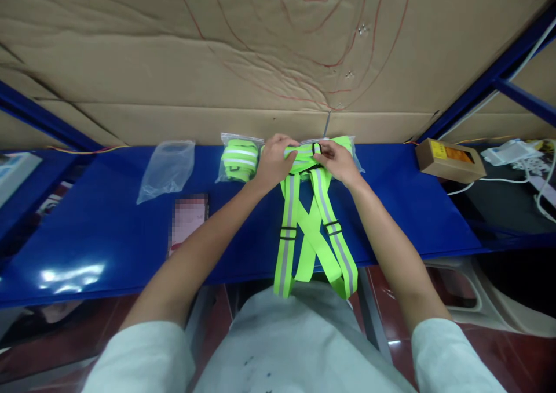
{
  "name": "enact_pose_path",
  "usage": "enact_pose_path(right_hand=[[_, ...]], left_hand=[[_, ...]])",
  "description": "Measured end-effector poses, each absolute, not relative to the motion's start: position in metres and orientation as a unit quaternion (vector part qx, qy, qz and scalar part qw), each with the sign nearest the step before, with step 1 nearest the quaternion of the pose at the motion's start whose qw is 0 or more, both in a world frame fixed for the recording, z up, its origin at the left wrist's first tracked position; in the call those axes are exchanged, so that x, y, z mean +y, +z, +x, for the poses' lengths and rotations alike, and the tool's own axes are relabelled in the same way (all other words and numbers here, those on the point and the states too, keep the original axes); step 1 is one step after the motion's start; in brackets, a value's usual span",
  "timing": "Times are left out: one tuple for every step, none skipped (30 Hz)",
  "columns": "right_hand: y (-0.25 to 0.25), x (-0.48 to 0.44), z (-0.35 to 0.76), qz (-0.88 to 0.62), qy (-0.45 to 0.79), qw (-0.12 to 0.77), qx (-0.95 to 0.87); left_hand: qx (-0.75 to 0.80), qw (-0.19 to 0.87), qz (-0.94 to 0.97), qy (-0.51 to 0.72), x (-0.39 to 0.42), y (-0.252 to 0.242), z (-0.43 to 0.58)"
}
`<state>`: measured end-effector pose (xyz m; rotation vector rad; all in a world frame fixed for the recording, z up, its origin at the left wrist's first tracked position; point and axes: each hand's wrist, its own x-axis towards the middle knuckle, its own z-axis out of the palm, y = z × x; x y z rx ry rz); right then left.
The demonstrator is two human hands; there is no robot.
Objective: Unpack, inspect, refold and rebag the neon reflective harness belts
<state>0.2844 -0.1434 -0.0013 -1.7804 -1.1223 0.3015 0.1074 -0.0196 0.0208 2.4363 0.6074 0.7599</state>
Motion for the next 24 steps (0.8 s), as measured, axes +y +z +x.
enact_pose_path(right_hand=[[-0.002,-0.144,0.285,-0.728,0.131,0.487,-0.464],[-0.002,-0.145,0.285,-0.726,0.136,0.487,-0.466],[-0.002,-0.145,0.285,-0.726,0.137,0.486,-0.467],[-0.002,-0.145,0.283,-0.727,0.135,0.484,-0.468],[-0.001,-0.145,0.282,-0.729,0.131,0.482,-0.469],[0.0,-0.144,0.28,-0.732,0.124,0.479,-0.468],[0.001,-0.143,0.278,-0.738,0.116,0.473,-0.466],[0.002,-0.142,0.277,-0.746,0.108,0.467,-0.462],[0.003,-0.141,0.276,-0.755,0.101,0.459,-0.457],[0.004,-0.14,0.276,-0.764,0.096,0.451,-0.452],[0.005,-0.139,0.276,-0.771,0.095,0.443,-0.447],[0.006,-0.138,0.276,-0.778,0.097,0.435,-0.443],[0.007,-0.138,0.278,-0.783,0.102,0.429,-0.439],[0.008,-0.137,0.279,-0.788,0.109,0.423,-0.435],[0.009,-0.137,0.281,-0.792,0.117,0.416,-0.43],[0.01,-0.137,0.282,-0.796,0.126,0.411,-0.426],[0.012,-0.137,0.284,-0.8,0.135,0.406,-0.421],[0.013,-0.137,0.285,-0.803,0.143,0.402,-0.416],[0.015,-0.137,0.286,-0.805,0.151,0.4,-0.411],[0.017,-0.137,0.287,-0.807,0.159,0.399,-0.406],[0.018,-0.137,0.287,-0.807,0.166,0.4,-0.402],[0.02,-0.137,0.288,-0.806,0.172,0.402,-0.399],[0.021,-0.137,0.288,-0.803,0.177,0.406,-0.398],[0.021,-0.138,0.288,-0.8,0.183,0.411,-0.398]], left_hand=[[0.236,0.252,0.896,0.278,-0.019,0.021,0.105],[0.248,0.249,0.895,0.273,-0.018,0.021,0.103],[0.259,0.248,0.895,0.266,-0.018,0.021,0.103],[0.267,0.246,0.896,0.257,-0.019,0.02,0.103],[0.272,0.244,0.897,0.248,-0.02,0.02,0.104],[0.275,0.242,0.899,0.239,-0.02,0.019,0.105],[0.276,0.241,0.902,0.229,-0.021,0.019,0.106],[0.275,0.239,0.905,0.22,-0.022,0.019,0.106],[0.274,0.238,0.908,0.212,-0.022,0.02,0.106],[0.273,0.238,0.91,0.204,-0.022,0.021,0.106],[0.272,0.237,0.911,0.199,-0.023,0.023,0.105],[0.272,0.237,0.912,0.195,-0.023,0.024,0.104],[0.272,0.237,0.913,0.192,-0.023,0.025,0.103],[0.273,0.237,0.913,0.19,-0.022,0.027,0.102],[0.273,0.237,0.913,0.189,-0.022,0.028,0.1],[0.275,0.236,0.913,0.188,-0.022,0.029,0.099],[0.278,0.236,0.913,0.186,-0.021,0.029,0.099],[0.281,0.236,0.912,0.183,-0.021,0.03,0.099],[0.286,0.236,0.911,0.18,-0.02,0.031,0.1],[0.291,0.238,0.91,0.176,-0.019,0.032,0.1],[0.296,0.24,0.908,0.173,-0.018,0.032,0.102],[0.299,0.242,0.907,0.17,-0.017,0.033,0.103],[0.302,0.245,0.906,0.168,-0.015,0.034,0.104],[0.303,0.248,0.905,0.166,-0.014,0.034,0.106]])
